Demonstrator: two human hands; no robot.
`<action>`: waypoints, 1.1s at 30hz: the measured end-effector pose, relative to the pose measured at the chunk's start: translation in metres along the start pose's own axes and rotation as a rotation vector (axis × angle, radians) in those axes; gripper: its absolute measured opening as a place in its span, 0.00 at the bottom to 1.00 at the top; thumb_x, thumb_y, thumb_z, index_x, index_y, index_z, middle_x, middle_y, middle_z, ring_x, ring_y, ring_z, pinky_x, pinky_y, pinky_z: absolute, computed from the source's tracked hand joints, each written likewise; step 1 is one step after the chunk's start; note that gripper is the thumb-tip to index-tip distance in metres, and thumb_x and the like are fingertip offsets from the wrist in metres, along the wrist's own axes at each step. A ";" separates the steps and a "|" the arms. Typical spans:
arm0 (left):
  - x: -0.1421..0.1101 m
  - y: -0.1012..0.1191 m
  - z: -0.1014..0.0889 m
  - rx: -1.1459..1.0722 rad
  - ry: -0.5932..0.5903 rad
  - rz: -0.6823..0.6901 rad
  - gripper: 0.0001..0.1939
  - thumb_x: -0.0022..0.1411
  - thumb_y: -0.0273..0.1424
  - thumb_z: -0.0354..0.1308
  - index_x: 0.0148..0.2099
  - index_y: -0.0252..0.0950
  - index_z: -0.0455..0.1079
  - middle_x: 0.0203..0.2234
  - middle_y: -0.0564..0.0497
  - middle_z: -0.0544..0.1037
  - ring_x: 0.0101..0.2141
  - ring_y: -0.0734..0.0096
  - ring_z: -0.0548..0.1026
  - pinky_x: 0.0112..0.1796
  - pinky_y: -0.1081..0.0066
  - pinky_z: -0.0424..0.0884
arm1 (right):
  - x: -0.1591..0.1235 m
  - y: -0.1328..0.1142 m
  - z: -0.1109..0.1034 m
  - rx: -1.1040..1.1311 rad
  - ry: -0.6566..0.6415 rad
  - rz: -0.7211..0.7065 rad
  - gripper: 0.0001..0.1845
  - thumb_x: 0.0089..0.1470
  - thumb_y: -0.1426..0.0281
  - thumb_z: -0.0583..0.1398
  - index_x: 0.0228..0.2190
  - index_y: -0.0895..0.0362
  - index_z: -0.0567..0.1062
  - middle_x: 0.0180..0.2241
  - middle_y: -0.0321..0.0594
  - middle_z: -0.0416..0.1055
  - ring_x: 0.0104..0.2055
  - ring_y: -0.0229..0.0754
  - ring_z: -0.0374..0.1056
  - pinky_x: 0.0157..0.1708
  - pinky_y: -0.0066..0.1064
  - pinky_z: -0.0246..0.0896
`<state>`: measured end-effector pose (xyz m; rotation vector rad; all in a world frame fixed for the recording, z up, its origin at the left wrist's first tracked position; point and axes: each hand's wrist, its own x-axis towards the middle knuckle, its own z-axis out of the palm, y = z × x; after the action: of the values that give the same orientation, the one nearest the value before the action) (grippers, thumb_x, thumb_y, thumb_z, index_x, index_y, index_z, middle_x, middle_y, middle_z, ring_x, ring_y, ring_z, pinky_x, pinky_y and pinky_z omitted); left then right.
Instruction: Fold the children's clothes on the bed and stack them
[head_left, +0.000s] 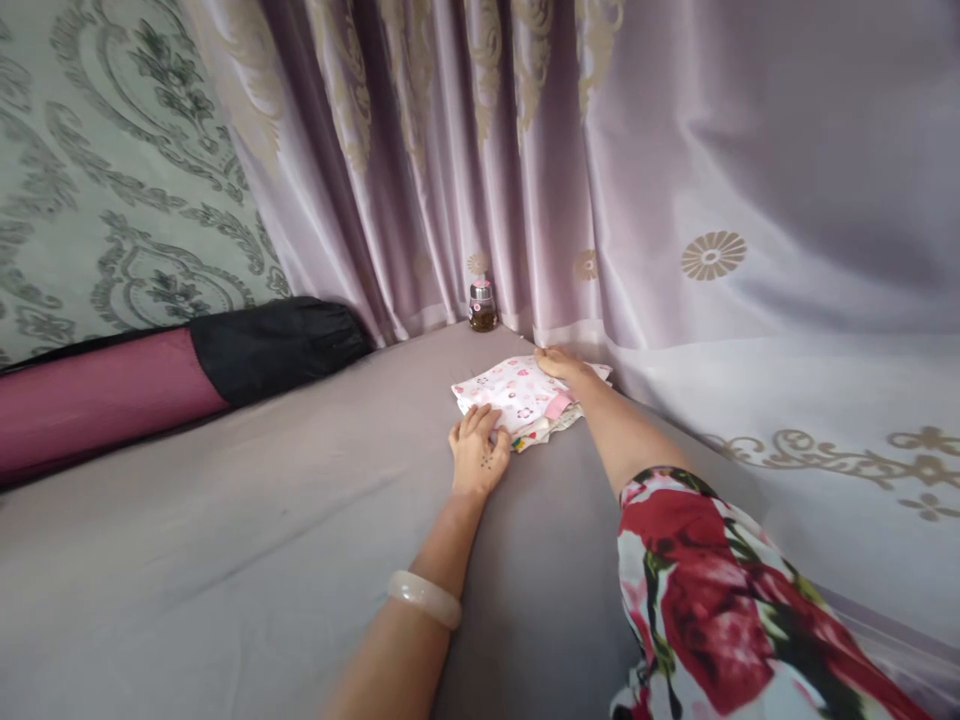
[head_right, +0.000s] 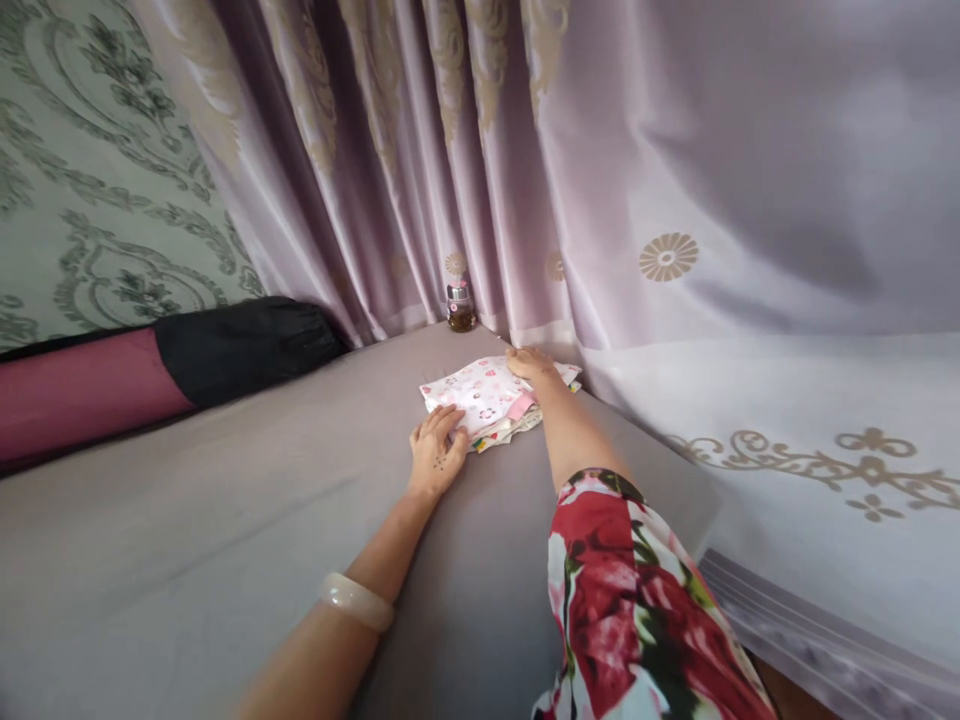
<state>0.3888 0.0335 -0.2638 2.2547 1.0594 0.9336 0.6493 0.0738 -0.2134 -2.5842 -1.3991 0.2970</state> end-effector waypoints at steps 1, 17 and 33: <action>0.000 0.000 0.000 -0.004 0.006 -0.001 0.17 0.61 0.31 0.51 0.51 0.41 0.72 0.57 0.49 0.72 0.61 0.60 0.62 0.60 0.53 0.53 | -0.001 0.000 -0.001 -0.001 0.004 0.007 0.36 0.64 0.51 0.37 0.60 0.57 0.65 0.64 0.52 0.56 0.65 0.58 0.51 0.61 0.55 0.45; 0.001 -0.003 -0.007 -0.117 0.031 -0.067 0.16 0.63 0.27 0.48 0.49 0.39 0.72 0.55 0.48 0.73 0.60 0.64 0.64 0.59 0.57 0.57 | -0.076 -0.067 0.029 -0.130 0.129 -0.264 0.26 0.65 0.59 0.40 0.54 0.52 0.68 0.62 0.44 0.60 0.63 0.53 0.50 0.61 0.55 0.39; -0.029 -0.074 -0.083 0.157 -0.024 -0.135 0.21 0.59 0.23 0.49 0.55 0.31 0.66 0.51 0.39 0.74 0.54 0.61 0.70 0.56 0.64 0.64 | -0.077 -0.063 0.038 -0.116 0.272 -0.274 0.24 0.64 0.63 0.43 0.51 0.54 0.72 0.60 0.42 0.63 0.61 0.48 0.55 0.60 0.44 0.46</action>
<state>0.2781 0.0642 -0.2687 2.2786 1.2970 0.7897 0.5478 0.0457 -0.2269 -2.3625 -1.6772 -0.1738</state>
